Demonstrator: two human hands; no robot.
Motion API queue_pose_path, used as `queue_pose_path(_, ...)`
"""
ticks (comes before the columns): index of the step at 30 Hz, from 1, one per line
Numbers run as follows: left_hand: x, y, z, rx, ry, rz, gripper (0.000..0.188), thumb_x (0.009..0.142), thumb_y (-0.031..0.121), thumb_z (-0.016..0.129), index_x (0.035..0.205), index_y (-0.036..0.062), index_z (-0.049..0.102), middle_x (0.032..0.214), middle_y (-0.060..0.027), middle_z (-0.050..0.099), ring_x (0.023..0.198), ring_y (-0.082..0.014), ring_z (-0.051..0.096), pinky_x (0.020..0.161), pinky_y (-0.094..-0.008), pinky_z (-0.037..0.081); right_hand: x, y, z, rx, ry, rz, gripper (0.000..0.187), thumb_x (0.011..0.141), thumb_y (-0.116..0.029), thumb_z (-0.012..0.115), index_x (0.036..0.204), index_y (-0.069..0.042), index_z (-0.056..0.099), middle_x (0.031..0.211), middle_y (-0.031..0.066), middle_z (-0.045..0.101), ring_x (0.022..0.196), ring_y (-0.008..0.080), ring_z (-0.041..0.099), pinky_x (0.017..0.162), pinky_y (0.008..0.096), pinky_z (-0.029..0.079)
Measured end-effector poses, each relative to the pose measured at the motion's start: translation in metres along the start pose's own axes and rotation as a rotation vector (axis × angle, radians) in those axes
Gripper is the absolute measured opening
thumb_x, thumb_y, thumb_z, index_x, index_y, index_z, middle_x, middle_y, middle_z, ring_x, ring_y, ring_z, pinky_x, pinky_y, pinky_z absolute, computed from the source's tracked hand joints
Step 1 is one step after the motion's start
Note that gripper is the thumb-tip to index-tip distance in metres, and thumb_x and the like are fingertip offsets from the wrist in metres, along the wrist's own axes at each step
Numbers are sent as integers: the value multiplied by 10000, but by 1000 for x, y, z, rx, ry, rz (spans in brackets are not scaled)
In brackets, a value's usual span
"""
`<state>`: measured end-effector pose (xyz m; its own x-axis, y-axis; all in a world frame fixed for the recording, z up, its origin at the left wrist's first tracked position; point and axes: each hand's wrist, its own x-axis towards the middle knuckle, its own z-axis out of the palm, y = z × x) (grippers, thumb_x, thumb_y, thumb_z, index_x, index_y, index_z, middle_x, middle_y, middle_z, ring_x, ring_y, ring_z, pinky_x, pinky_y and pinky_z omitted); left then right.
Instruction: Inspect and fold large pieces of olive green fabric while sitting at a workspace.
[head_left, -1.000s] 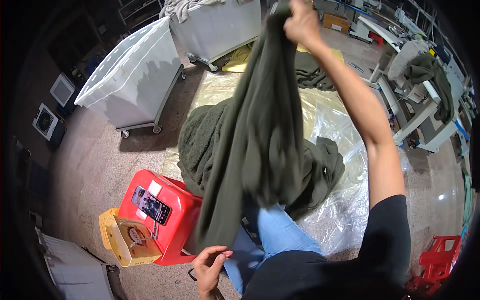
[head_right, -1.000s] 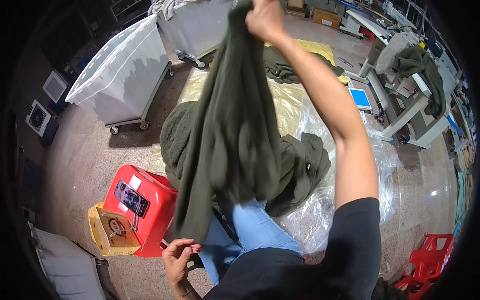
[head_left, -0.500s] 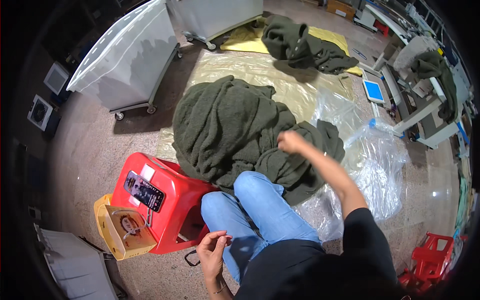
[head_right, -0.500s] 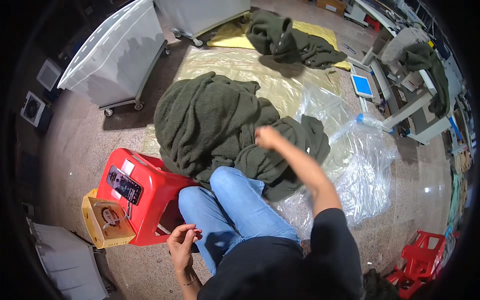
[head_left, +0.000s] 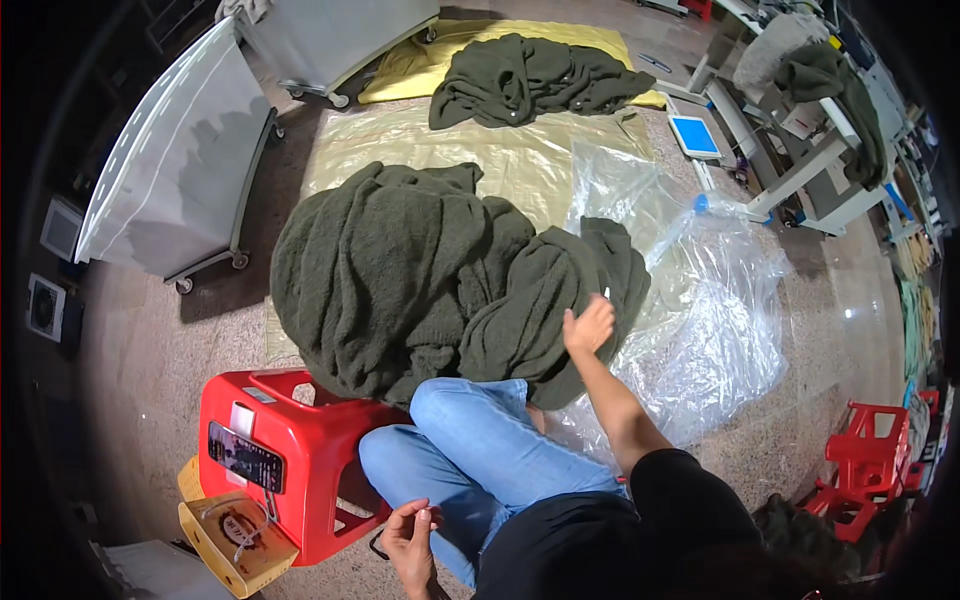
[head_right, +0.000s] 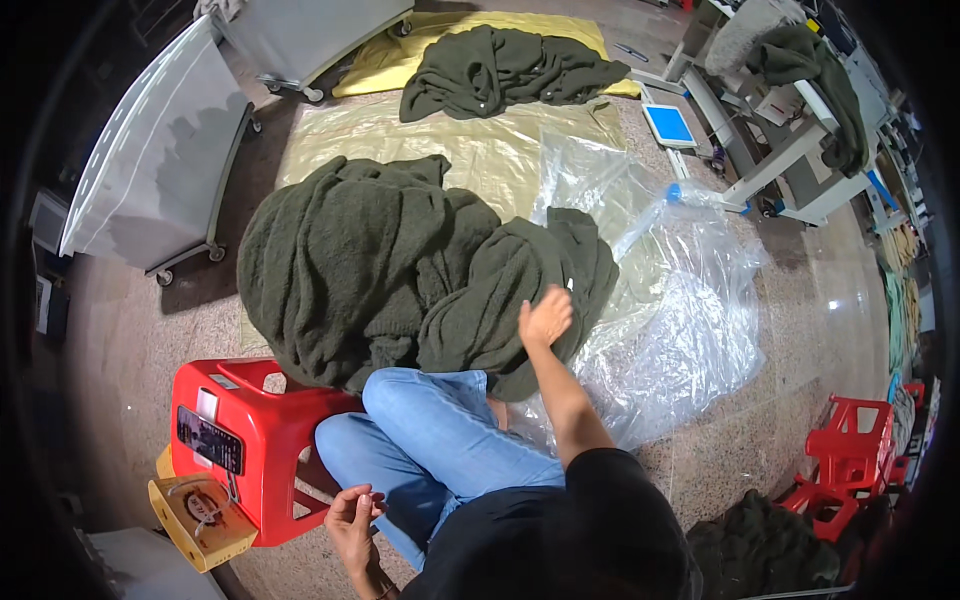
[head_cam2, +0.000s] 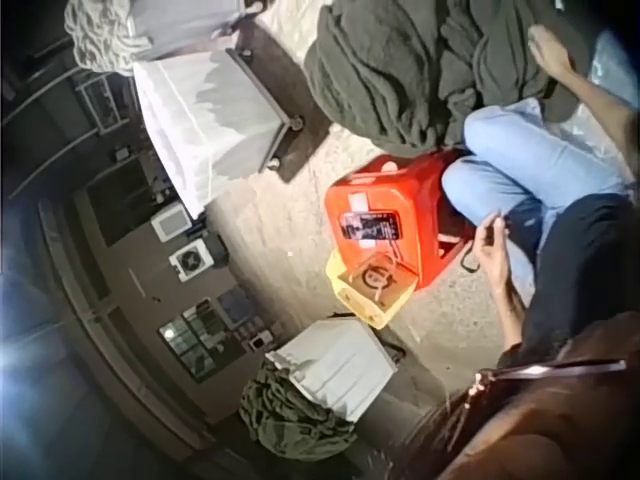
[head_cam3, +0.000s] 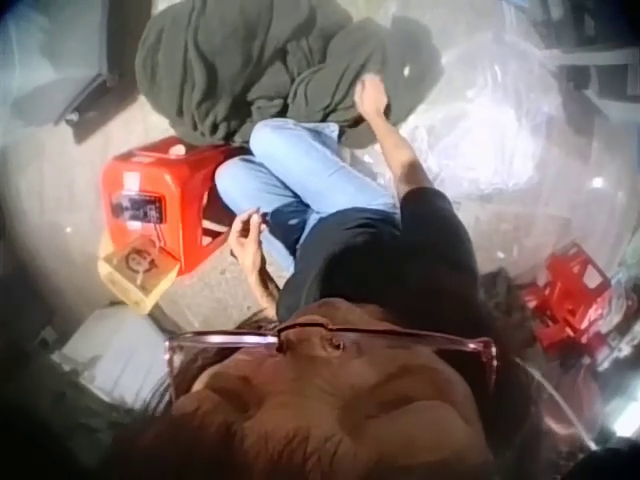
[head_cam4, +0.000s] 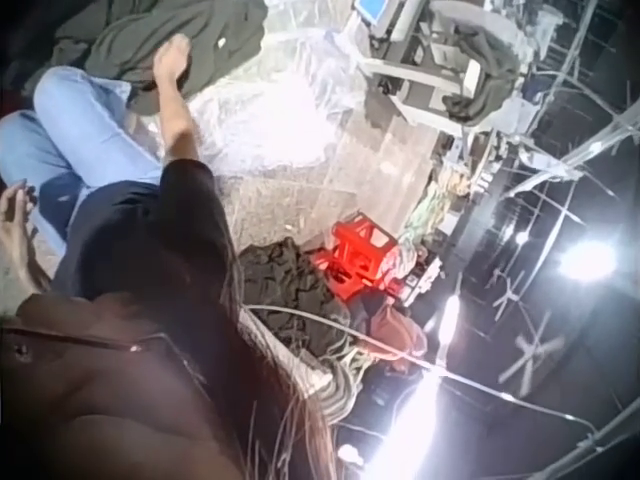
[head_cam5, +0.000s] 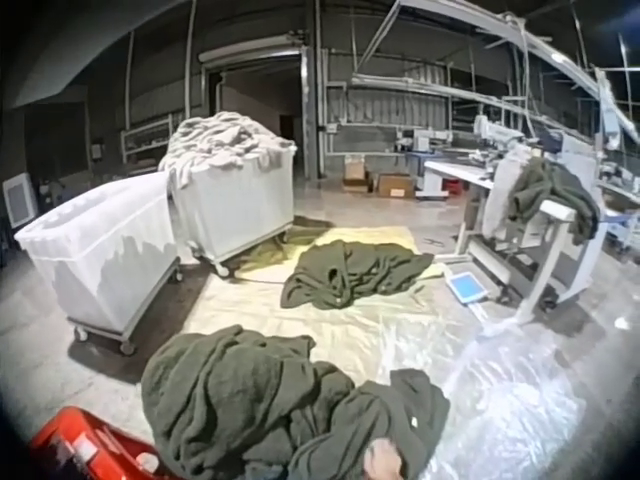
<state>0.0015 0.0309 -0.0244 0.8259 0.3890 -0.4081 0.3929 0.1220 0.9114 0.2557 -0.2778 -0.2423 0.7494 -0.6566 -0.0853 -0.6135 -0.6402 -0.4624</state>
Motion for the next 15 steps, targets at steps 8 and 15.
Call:
queue_pose_path(8, 13, 10, 32, 37, -95, -23, 165, 901, 88, 633, 1005, -39, 633, 841, -119, 680, 706, -146, 642, 664, -257, 525, 78, 145, 41, 280, -243, 29, 201, 810, -227, 598, 696, -72, 656, 833, 151, 685, 793, 289, 661, 757, 389, 500)
queue_pose_path(15, 4, 8, 35, 58, -161, -31, 159, 904, 76, 628, 1020, -32, 635, 859, -109, 675, 737, -142, 633, 697, -262, 514, 9, 128, 18, -336, -444, -473, 138, 791, -202, 594, 839, -79, 635, 994, 165, 587, 960, 358, 599, 799, 482, 508)
